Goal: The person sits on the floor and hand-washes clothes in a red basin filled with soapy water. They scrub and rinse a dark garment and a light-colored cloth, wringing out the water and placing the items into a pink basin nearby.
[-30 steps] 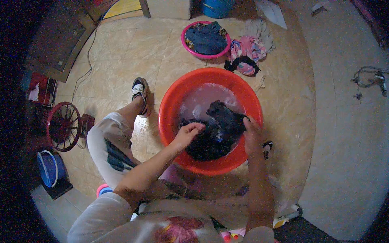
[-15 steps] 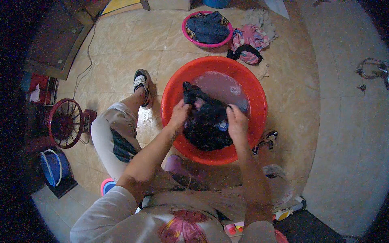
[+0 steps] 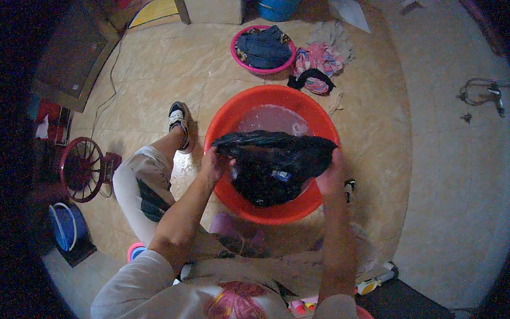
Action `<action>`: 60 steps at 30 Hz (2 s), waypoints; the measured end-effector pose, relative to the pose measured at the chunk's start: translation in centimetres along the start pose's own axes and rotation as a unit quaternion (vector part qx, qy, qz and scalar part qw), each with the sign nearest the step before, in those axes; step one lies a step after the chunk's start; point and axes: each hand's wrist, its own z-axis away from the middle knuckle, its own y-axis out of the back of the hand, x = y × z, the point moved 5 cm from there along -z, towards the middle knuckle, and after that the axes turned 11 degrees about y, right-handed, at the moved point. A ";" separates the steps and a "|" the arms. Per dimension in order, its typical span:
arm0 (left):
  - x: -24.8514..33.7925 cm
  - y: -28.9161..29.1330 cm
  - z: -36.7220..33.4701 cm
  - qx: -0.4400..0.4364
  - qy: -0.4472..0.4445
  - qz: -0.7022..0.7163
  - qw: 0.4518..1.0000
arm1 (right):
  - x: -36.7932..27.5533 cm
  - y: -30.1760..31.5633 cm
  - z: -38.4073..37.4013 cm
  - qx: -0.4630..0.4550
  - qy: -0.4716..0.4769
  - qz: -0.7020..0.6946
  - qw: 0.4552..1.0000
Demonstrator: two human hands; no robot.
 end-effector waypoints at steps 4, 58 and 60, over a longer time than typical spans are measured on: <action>-0.3 3.1 -2.2 0.149 -0.136 -0.212 0.956 | 1.9 -3.0 0.0 -0.005 -0.050 0.024 0.998; -0.5 -10.0 10.3 -0.310 0.082 0.070 0.945 | 10.8 -2.5 3.6 0.071 -0.081 -0.212 0.971; 0.1 -9.1 9.6 -0.293 0.047 0.070 0.952 | 7.2 -3.8 1.9 0.032 -0.045 -0.181 0.982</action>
